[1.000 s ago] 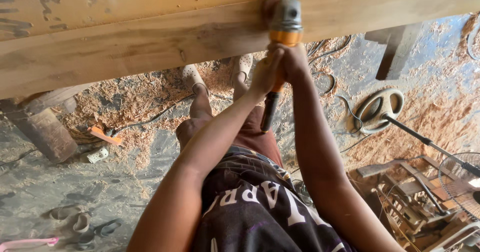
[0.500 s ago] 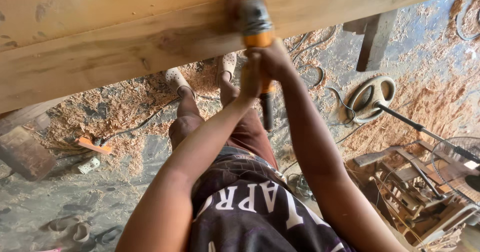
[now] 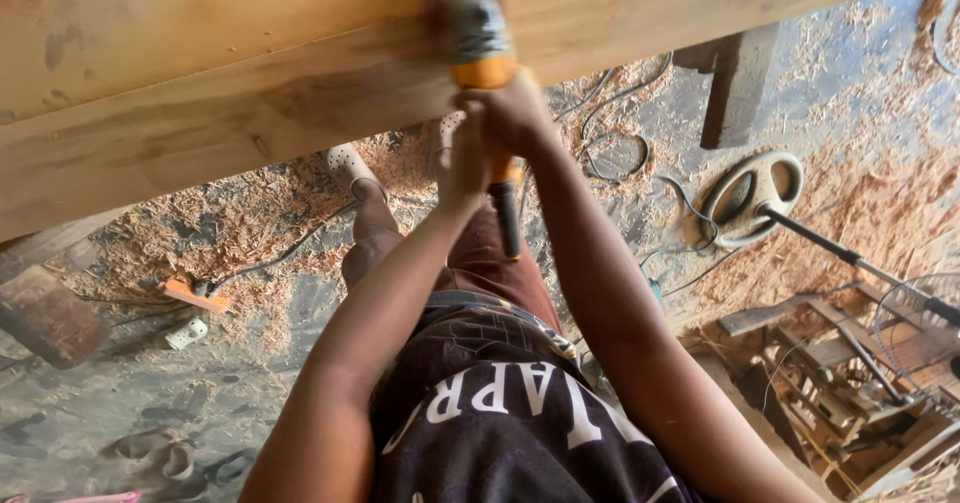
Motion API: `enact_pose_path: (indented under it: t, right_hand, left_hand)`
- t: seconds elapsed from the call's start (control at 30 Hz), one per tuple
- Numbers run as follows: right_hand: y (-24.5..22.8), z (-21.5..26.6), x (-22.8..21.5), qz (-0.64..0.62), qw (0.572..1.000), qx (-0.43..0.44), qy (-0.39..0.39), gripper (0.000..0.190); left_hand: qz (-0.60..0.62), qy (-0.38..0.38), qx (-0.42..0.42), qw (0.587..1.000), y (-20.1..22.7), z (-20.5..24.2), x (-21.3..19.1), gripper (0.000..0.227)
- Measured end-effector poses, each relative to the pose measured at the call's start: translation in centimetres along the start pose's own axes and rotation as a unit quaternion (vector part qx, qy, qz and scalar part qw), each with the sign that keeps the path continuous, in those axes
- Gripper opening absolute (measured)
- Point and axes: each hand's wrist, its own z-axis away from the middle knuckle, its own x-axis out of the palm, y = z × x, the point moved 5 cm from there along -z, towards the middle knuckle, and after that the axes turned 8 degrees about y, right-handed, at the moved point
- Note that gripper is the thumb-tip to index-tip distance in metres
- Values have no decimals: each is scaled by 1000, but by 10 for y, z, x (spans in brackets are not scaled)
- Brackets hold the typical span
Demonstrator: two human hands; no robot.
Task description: The person uses an angle grinder with a sanding disc to smooth the surface of a wooden board. They move the tool across the wood in a controlled manner, generating sawdust as they work.
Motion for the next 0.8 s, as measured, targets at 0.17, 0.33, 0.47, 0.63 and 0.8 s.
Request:
enact_pose_path:
  t: [0.17, 0.33, 0.47, 0.63, 0.8]
  right_hand:
    - [-35, 9, 55, 155, 986, -34, -56, 38]
    - [-12, -3, 8, 91, 993, -33, -62, 29]
    - [22, -10, -75, -103, 994, -4, -33, 22]
    - [37, 2, -81, -246, 967, -17, -60, 19]
    - [20, 16, -10, -180, 980, -31, -80, 18]
  left_hand:
    - [255, 126, -219, 933, -26, 15, -59, 68]
    - [202, 48, -136, 969, -12, 13, 39, 64]
    - [193, -35, -114, 974, 10, 14, 108, 64]
    - [46, -45, -154, 986, 20, 28, 86, 69]
    - [104, 14, -104, 989, 1, 29, 16, 73]
